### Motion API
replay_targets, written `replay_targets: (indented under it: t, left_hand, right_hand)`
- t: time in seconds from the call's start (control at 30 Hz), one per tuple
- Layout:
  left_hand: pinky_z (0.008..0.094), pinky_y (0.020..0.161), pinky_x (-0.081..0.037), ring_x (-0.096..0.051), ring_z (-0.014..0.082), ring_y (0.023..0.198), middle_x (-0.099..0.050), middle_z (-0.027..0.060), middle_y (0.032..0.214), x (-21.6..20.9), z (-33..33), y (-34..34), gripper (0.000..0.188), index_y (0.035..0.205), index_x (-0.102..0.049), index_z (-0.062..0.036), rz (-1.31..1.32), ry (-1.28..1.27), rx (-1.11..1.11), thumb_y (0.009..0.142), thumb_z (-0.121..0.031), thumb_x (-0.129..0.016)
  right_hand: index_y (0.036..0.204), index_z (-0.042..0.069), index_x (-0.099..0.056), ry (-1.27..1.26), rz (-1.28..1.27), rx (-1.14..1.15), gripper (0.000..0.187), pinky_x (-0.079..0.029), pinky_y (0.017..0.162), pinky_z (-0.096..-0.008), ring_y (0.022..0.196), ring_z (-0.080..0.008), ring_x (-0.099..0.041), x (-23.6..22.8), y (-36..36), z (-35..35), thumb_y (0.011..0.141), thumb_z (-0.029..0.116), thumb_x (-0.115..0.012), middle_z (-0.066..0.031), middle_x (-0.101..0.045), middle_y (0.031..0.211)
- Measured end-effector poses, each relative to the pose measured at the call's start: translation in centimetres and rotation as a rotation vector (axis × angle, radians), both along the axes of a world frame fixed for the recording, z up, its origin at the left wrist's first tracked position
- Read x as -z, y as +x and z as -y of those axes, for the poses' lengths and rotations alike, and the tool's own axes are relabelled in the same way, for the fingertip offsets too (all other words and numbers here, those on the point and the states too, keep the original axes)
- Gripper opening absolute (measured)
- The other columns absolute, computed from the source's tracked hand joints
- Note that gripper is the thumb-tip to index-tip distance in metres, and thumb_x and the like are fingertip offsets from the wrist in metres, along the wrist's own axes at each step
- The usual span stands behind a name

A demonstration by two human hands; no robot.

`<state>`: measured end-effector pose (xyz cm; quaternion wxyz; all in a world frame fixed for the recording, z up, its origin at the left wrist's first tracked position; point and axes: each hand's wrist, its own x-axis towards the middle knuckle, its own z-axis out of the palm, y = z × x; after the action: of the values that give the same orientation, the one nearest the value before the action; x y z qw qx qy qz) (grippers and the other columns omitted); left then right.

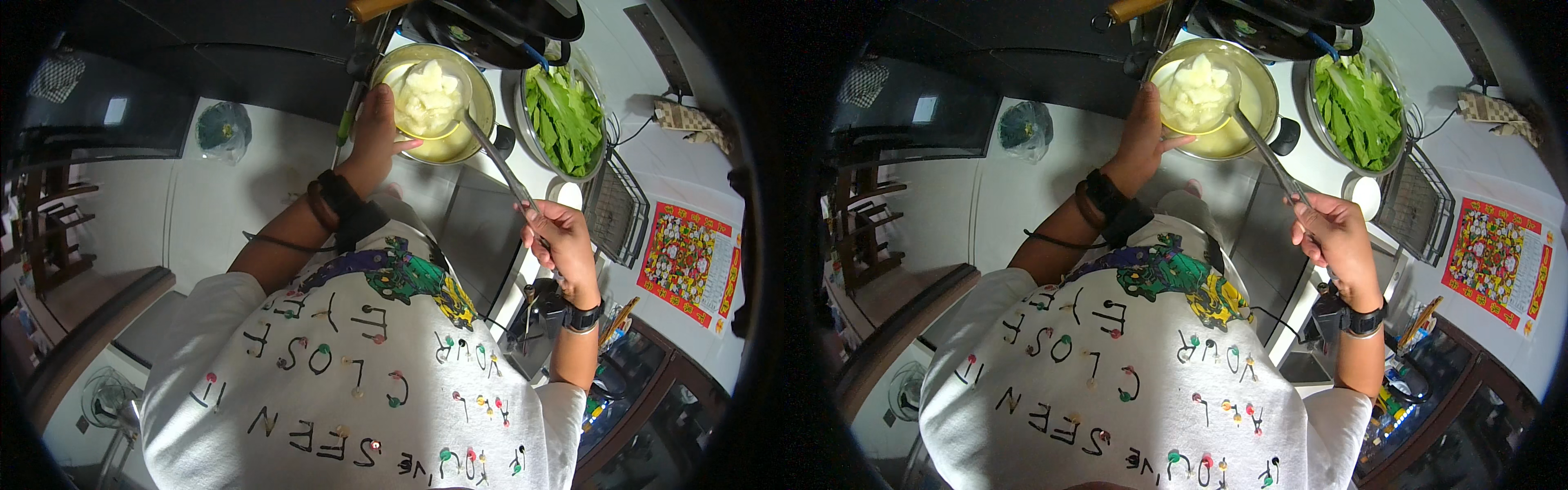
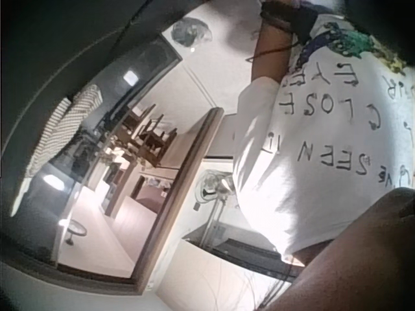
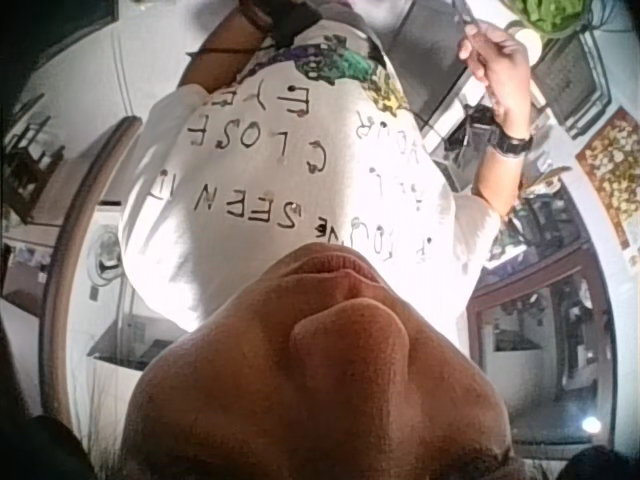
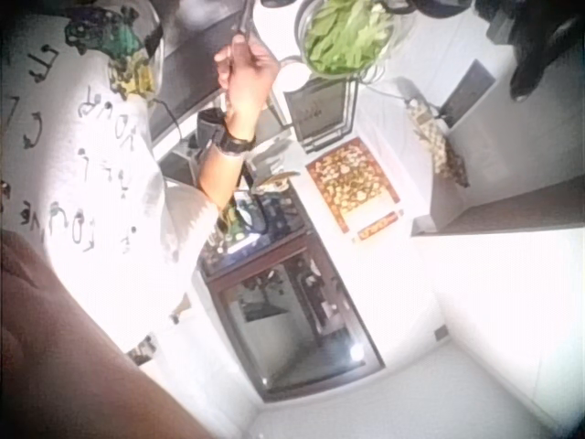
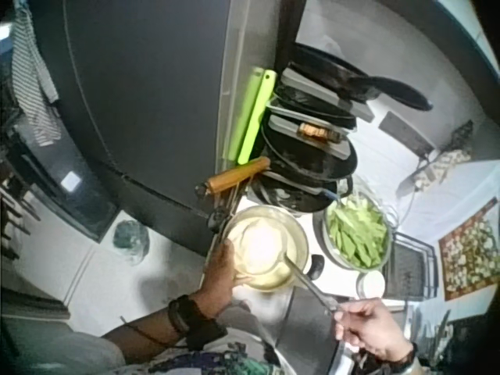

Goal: The person transfers cooked noodles from a wok into a bowl, then cleans the wok and stovetop. They retrieve two bowls, fill them with a white liquid from a pot, and place the bowls on a dining table alongside other dishes.

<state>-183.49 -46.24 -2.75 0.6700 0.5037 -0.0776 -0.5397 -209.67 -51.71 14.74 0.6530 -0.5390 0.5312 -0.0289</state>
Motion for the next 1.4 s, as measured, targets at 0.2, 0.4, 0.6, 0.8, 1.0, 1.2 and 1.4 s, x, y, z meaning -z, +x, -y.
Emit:
replay_targets:
  t: [0.2,0.4,0.6,0.8,1.0,1.2,1.4]
  left_hand:
    - [0.0436,0.08,-0.063,-0.055,0.0276,0.123,-0.047,0.0107,0.138,0.5,0.2,-0.4,0.054,0.141,-0.038,-0.0149,-0.048,-0.046,-0.02,0.103,-0.053,-0.038]
    - [0.0438,0.08,-0.062,-0.056,0.0266,0.123,-0.048,0.0103,0.137,0.6,-0.2,-0.3,0.052,0.14,-0.039,-0.0156,-0.1,-0.095,0.023,0.103,-0.052,-0.036]
    - [0.0431,0.083,-0.061,-0.057,0.0256,0.123,-0.049,0.0085,0.138,1.0,-0.8,-0.3,0.053,0.141,-0.038,-0.0163,-0.137,-0.125,0.064,0.103,-0.053,-0.035]
    - [0.0463,0.089,-0.058,-0.056,0.0246,0.124,-0.049,0.0065,0.14,0.1,-3.1,-0.2,0.061,0.144,-0.035,-0.0176,-0.08,-0.051,0.052,0.101,-0.06,-0.036]
    - [0.0494,0.098,-0.052,-0.058,0.0261,0.124,-0.053,0.0094,0.14,-1.8,-7.4,-0.3,0.065,0.145,-0.038,-0.0158,-0.059,-0.076,0.056,0.1,-0.063,-0.032]
    - [0.047,0.095,-0.053,-0.057,0.026,0.124,-0.053,0.0093,0.14,-1.8,-10.9,0.4,0.064,0.145,-0.038,-0.0149,-0.087,0.058,0.15,0.102,-0.061,-0.029]
    - [0.0462,0.095,-0.054,-0.058,0.0263,0.124,-0.051,0.0108,0.141,-2.6,-12.2,-0.9,0.062,0.143,-0.038,-0.0129,-0.042,0.076,0.343,0.103,-0.059,-0.028]
  right_hand:
    - [0.099,-0.001,-0.067,-0.413,-0.168,-0.075,0.02,-0.032,0.041,-0.0213,0.045,-0.0039,-0.044,1.5,-0.6,-1.6,0.1,0.016,-0.057,0.0002,-0.059,0.063]
    - [0.107,0.0,-0.068,-0.477,-0.115,0.021,0.021,-0.033,0.042,-0.0209,0.046,-0.0035,-0.043,3.2,-1.0,-2.4,0.1,0.017,-0.058,0.0001,-0.059,0.064]
    - [0.116,-0.003,-0.065,0.025,0.226,0.295,0.028,-0.027,0.038,-0.0195,0.04,-0.0034,-0.034,3.8,-2.4,-0.8,0.101,0.018,-0.056,-0.0033,-0.06,0.067]
    - [0.108,-0.002,-0.067,-0.225,0.019,0.126,0.025,-0.033,0.04,-0.0211,0.044,-0.0051,-0.043,9.2,-3.0,0.9,0.099,0.02,-0.058,-0.0027,-0.062,0.066]
    - [0.1,0.003,-0.07,-1.191,-0.514,-0.306,0.018,-0.051,0.057,-0.0434,0.063,-0.0335,-0.067,16.2,0.5,-0.5,0.09,0.017,-0.064,-0.0207,-0.069,0.076]
    - [0.098,0.003,-0.065,-1.2,-0.579,-0.301,0.017,-0.054,0.06,-0.0478,0.068,-0.0381,-0.067,18.4,4.1,-2.1,0.083,0.012,-0.063,-0.0207,-0.066,0.073]
    - [0.121,0.001,-0.064,-0.801,-0.132,0.125,0.046,-0.053,0.081,-0.039,0.091,-0.0366,-0.067,18.6,1.7,-3.2,0.089,0.033,-0.068,-0.0206,-0.069,0.104]
